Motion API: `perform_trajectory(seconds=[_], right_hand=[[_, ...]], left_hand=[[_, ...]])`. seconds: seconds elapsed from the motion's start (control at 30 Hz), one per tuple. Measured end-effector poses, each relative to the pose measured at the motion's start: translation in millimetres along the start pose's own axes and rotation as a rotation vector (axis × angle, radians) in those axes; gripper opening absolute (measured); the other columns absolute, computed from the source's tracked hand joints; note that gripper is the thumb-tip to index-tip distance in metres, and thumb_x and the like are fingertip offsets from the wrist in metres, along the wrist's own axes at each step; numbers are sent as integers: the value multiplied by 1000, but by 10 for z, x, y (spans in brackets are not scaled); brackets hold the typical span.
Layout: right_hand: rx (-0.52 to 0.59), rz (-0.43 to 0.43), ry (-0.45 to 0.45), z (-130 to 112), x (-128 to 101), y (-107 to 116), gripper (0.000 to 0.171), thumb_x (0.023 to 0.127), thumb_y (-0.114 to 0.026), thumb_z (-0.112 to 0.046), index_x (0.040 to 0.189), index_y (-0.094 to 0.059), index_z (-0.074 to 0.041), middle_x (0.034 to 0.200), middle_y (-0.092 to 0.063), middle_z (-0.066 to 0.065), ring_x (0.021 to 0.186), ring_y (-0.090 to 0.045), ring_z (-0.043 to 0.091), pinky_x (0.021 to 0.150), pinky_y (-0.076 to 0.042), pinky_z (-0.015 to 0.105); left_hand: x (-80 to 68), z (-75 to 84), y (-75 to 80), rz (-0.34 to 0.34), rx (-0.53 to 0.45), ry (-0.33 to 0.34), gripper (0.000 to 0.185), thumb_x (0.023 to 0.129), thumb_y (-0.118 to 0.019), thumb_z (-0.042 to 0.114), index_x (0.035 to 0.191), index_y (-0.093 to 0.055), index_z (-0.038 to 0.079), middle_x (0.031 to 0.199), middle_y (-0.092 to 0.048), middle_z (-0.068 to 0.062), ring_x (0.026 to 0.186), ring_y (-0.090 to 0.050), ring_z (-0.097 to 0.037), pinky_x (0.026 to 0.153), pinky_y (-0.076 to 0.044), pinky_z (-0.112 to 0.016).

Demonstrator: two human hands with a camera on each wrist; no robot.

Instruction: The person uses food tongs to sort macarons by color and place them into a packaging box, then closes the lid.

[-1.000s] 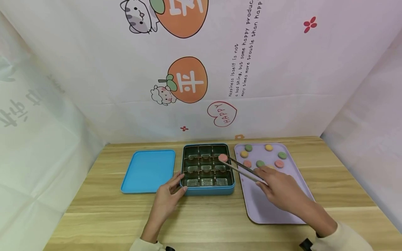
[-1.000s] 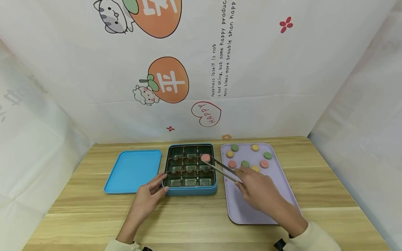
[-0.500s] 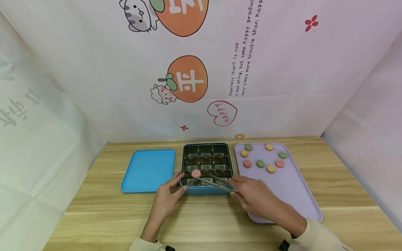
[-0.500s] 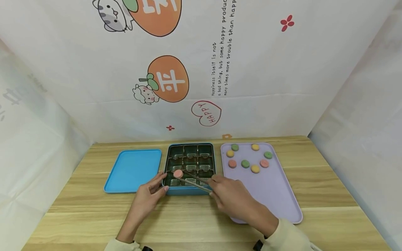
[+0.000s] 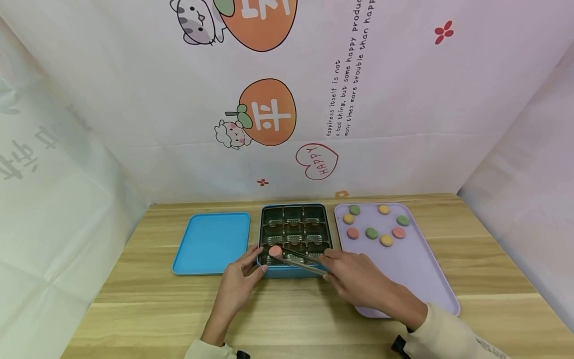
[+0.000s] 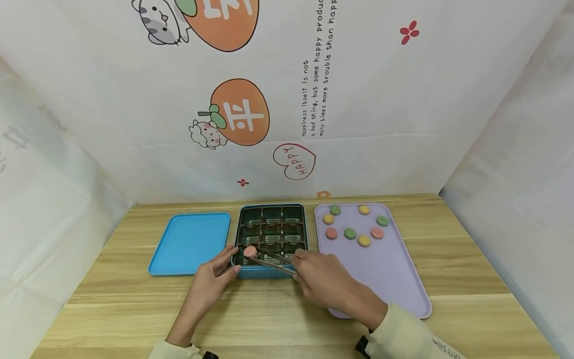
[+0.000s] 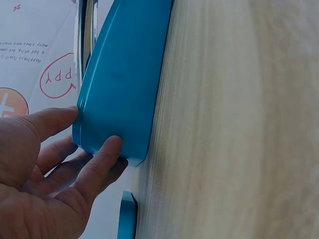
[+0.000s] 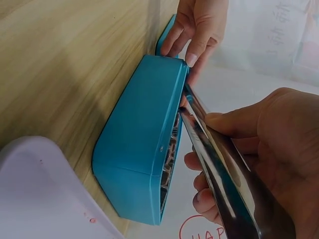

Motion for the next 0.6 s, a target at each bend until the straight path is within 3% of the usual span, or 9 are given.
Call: perform_trajectory(seconds=[0.6], right_hand=[[39, -53, -19, -38, 75, 31, 32, 96, -75, -11, 125, -72, 1, 122, -73, 15, 98, -74, 29, 62, -61, 34]], left_hand=[[-5, 15, 0, 0, -19, 1, 49, 100, -71, 8, 147, -60, 4, 166, -41, -18, 153, -39, -38, 114, -50, -45]])
Point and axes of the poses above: each hand's wrist, its own x-axis towards the middle knuckle, its own y-axis out of the back of the hand, z = x × y, the point moved 2 cm from there along x, towards the middle knuckle
